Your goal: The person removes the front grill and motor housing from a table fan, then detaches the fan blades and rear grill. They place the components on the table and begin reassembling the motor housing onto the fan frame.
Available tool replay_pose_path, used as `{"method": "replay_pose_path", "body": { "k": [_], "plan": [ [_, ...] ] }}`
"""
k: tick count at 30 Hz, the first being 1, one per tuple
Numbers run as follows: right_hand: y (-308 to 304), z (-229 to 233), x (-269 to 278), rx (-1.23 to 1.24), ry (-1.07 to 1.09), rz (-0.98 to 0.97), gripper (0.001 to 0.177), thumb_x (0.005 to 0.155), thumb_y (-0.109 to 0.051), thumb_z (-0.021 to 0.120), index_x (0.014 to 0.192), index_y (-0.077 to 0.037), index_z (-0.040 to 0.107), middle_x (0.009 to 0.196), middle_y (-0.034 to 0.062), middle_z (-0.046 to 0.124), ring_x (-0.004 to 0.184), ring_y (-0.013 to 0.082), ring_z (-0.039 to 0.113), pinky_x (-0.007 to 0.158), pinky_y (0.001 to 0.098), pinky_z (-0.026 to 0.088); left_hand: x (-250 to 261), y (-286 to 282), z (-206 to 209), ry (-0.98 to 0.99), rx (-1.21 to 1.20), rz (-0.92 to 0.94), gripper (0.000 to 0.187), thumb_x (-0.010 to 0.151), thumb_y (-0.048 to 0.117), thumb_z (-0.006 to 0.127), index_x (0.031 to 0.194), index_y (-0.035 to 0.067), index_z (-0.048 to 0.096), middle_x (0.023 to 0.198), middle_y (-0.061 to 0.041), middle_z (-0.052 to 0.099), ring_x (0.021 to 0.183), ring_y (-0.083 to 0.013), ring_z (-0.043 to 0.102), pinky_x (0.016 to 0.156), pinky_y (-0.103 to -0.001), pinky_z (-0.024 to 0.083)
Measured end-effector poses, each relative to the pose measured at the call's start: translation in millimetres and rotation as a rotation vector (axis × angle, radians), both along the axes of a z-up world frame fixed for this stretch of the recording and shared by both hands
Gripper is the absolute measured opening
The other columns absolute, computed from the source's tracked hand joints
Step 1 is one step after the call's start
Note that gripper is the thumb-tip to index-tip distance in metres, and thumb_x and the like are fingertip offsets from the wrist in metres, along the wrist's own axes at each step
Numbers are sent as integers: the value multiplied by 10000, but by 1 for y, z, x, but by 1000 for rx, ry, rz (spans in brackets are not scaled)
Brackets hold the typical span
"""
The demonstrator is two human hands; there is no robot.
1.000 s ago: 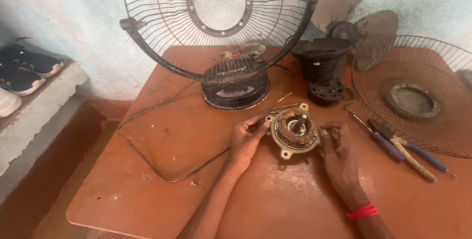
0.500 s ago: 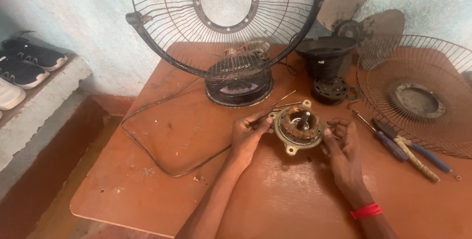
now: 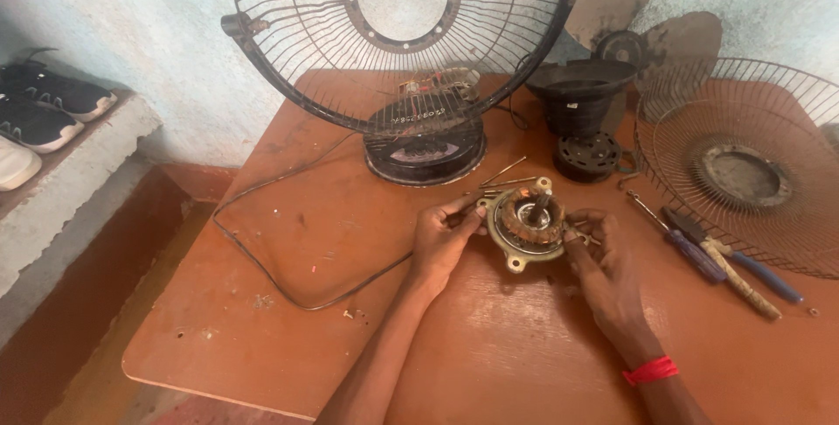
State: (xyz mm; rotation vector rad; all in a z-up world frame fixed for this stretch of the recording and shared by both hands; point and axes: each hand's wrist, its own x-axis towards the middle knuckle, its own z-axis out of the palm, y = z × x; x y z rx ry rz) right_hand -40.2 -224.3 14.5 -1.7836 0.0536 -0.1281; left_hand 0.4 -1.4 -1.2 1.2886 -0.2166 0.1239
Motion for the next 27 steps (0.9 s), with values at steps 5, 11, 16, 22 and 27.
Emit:
{"method": "replay_pose_path", "body": {
  "k": [5,11,16,22,27],
  "plan": [
    [1,5,0,42,6,9,351,946,-197,535,1279,-98,483,1207,118,637,920,170,702,495,303,625,-1,0,0,12,91,28,359,972,65,665,1311,-54,673,980,-90,762,795,-94,666,759,-244,572],
    [0,-13,7,-88,-190,7,265,1057,-177,512,1265,-12,515,1142,204,649,876,290,662,692,326,581,-1,-1,1,-12,59,38,312,1004,45,571,1277,-63,677,1013,-88,759,830,-124,692,762,-267,586],
    [-4,-19,6,-386,-424,-139,218,1048,-122,534,1211,22,534,1150,175,598,965,259,639,797,368,553,0,0,9,129,97,40,322,1012,94,502,1219,-59,696,1033,-100,756,888,-142,728,810,-279,630],
    [0,0,-9,-439,-609,-275,181,1047,-55,581,1201,42,566,1123,180,543,981,257,587,818,371,505,-10,19,29,115,209,77,300,1016,134,550,1207,-59,679,1015,-124,743,865,-181,723,783,-310,623],
    [12,29,-24,-476,-636,-279,173,1028,-16,618,1192,30,588,1024,140,515,845,223,540,714,355,475,-26,69,58,-58,417,-17,318,979,174,627,1217,-30,684,1045,-122,739,908,-160,725,805,-284,611]
  ]
}}
